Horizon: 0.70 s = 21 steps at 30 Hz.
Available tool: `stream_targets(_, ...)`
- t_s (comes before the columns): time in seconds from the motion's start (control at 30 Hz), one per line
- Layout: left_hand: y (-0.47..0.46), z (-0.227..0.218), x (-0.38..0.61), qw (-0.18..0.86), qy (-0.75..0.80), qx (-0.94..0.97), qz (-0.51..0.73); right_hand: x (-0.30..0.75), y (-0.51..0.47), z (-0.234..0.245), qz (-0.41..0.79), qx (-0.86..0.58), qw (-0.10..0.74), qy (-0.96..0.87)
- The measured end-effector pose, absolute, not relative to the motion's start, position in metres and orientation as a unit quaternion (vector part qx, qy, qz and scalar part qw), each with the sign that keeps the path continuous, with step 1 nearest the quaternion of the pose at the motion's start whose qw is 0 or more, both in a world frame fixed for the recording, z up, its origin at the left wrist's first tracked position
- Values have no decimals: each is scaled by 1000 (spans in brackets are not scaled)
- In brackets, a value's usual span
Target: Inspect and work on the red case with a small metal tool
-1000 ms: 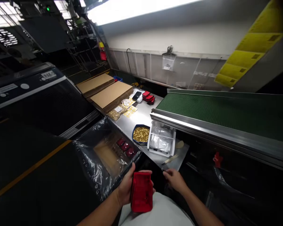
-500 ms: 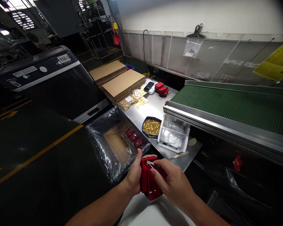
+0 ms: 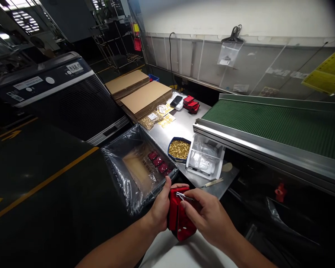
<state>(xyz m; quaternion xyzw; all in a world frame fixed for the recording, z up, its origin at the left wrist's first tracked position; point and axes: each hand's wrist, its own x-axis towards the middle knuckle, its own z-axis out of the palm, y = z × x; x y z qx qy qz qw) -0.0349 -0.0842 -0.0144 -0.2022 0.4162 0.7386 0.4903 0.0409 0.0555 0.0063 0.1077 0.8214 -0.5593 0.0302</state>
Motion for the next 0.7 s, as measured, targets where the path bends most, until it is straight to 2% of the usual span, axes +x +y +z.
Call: stream_targets(0.7,-69,-10,-36,501,449,-171,720,46,70,12,-567,127,20,814)
